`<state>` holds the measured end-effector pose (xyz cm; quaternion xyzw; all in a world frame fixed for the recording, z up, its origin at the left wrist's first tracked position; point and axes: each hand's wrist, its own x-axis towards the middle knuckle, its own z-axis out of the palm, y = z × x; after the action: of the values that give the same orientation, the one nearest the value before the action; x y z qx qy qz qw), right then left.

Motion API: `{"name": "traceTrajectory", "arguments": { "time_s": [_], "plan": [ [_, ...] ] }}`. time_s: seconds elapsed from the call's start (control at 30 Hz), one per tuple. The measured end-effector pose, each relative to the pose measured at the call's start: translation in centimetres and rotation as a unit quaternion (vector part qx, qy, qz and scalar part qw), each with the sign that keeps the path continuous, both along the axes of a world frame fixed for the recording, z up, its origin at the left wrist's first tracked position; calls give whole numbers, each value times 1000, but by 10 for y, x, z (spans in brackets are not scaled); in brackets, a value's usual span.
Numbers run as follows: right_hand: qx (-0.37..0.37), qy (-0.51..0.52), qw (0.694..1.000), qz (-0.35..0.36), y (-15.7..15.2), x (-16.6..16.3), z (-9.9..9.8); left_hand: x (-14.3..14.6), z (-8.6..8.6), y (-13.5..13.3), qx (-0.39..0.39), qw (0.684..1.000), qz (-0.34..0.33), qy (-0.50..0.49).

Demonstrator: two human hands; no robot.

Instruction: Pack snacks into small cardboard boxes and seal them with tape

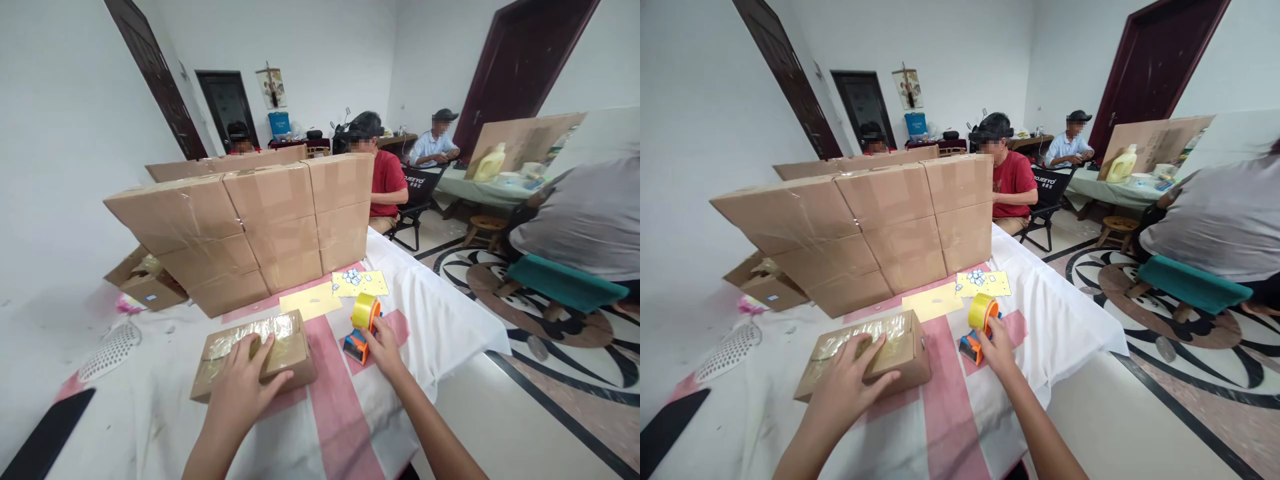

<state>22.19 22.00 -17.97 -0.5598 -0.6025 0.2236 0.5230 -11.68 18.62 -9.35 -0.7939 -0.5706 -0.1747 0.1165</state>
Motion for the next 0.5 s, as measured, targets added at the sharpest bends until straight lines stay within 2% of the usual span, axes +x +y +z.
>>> {"name": "traceTrajectory", "arguments": {
  "time_s": [0.13,0.23,0.37,0.5],
  "plan": [
    [68,24,997,-7,-16,-5,13,15,9,-7,80,995,-34,-51],
    [113,64,991,35,-36,-17,28,52,6,-27,103,981,-102,-129],
    [163,101,976,106,-58,-34,44,114,-8,-51,-22,957,-139,-254],
    [195,58,972,114,-58,-37,45,142,-10,-58,-137,892,-136,-410]
  ]
}}
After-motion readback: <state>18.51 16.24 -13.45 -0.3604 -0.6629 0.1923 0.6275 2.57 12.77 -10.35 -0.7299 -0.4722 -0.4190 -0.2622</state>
